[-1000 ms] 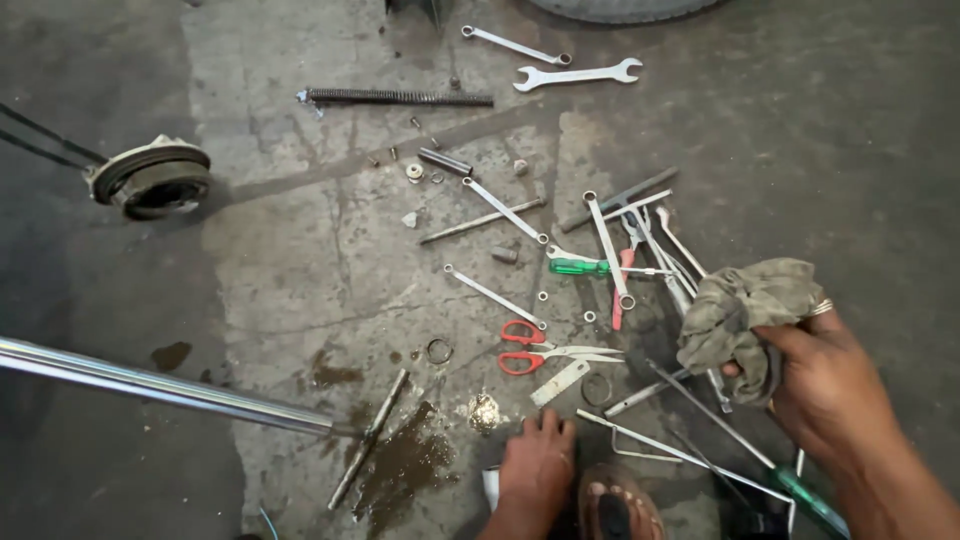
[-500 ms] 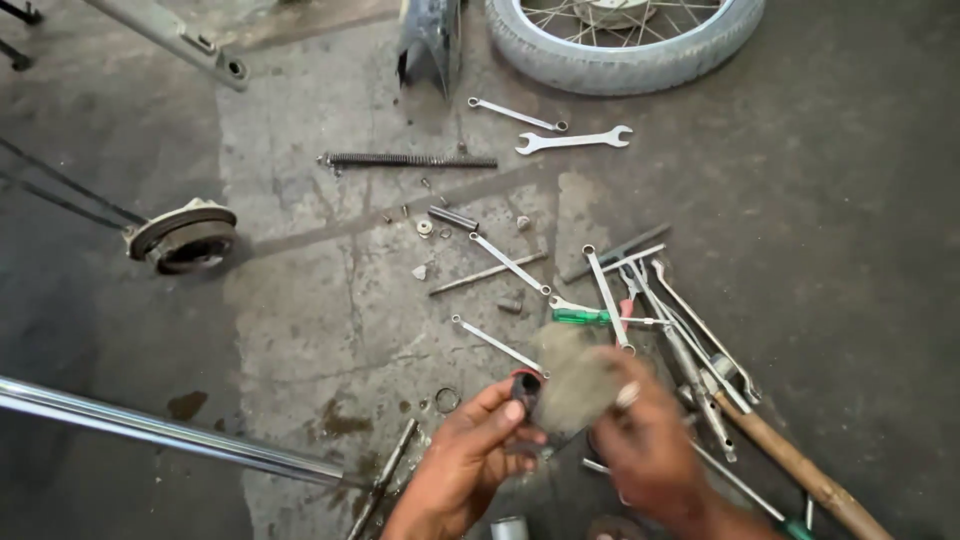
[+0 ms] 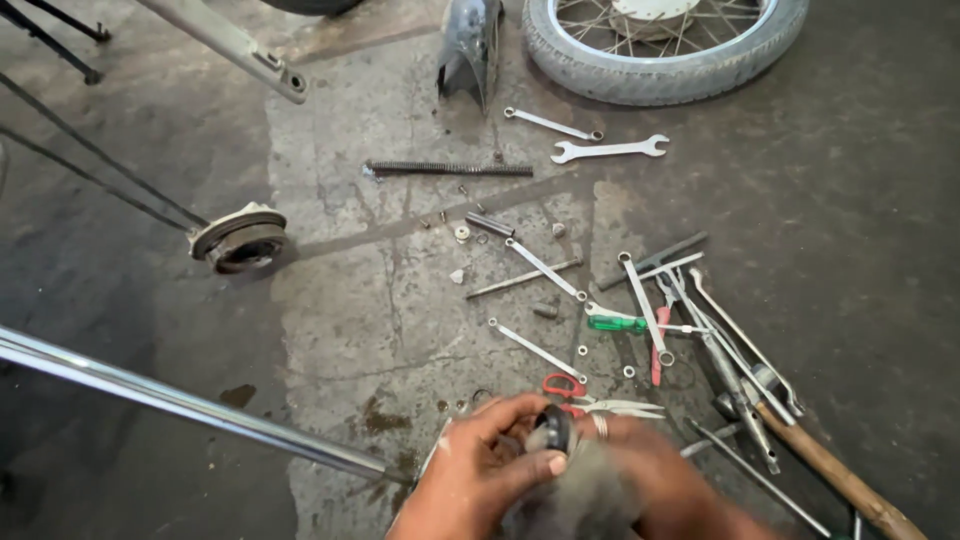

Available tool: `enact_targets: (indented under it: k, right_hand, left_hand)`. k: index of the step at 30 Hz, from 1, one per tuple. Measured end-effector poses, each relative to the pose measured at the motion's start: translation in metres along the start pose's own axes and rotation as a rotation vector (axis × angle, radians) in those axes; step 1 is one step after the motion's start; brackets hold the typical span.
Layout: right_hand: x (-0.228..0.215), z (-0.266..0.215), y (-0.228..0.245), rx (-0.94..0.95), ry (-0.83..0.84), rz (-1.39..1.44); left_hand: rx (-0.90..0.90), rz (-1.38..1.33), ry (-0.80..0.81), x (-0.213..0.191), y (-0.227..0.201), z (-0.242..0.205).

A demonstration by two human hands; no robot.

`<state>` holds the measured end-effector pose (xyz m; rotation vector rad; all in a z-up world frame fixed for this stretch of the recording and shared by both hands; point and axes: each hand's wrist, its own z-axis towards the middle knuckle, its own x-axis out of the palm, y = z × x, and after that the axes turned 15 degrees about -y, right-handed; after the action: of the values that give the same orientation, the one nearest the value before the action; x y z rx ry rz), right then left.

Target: Cleaning and inspecting motorcycle front fork components after disassembly.

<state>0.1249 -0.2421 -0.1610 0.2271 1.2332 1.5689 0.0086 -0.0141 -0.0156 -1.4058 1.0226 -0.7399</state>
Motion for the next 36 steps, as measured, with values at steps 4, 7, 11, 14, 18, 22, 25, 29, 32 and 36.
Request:
enact_targets:
  k: [4,7,11,14,18,22,25,29,32,36]
  right_hand:
    - [-0.027,0.022,-0.028,0.978,0.144,0.872]
    - [-0.041,0.049,0.017,1.141,-0.313,0.836]
    - [-0.047,0.086,0.099,0.854,-0.433,0.809]
    - [-0.033,0.078,0.111,0.428,-0.224,0.585]
    - [-0.016,0.059,0.100,0.175,-0.034,0.313]
    - [0.009,0.067,0.072,0.534,-0.144,0.436]
    - [0.014,0.078,0.066,0.729,-0.190,0.576]
    - [-0.007,0.088,0.063,0.653,-0.254,0.293]
    - [-0.029,0.097,0.084,0.433,-0.415,0.225]
    - [-0.039,0.099,0.119,-0.118,-0.365,0.061]
  left_hand:
    - [0.119,0.290,-0.030,-0.001,-0.016,-0.002]
    - [0.222,0.253,-0.091,-0.002,-0.017,-0.009]
    - [0.093,0.262,-0.106,0.004,-0.010,-0.008]
    - [0.132,0.263,-0.133,0.008,0.006,-0.006]
    - [0.320,0.284,-0.145,0.014,0.013,-0.004]
    - [0.124,0.052,-0.184,0.019,0.035,-0.004]
    - [0.042,0.197,-0.147,0.020,0.047,-0.004]
    - [-0.312,-0.470,-0.052,0.006,0.035,-0.002]
    - [-0.431,-0.621,-0.041,-0.002,0.023,-0.002]
    - [-0.412,-0.704,0.020,0.001,0.039,-0.004]
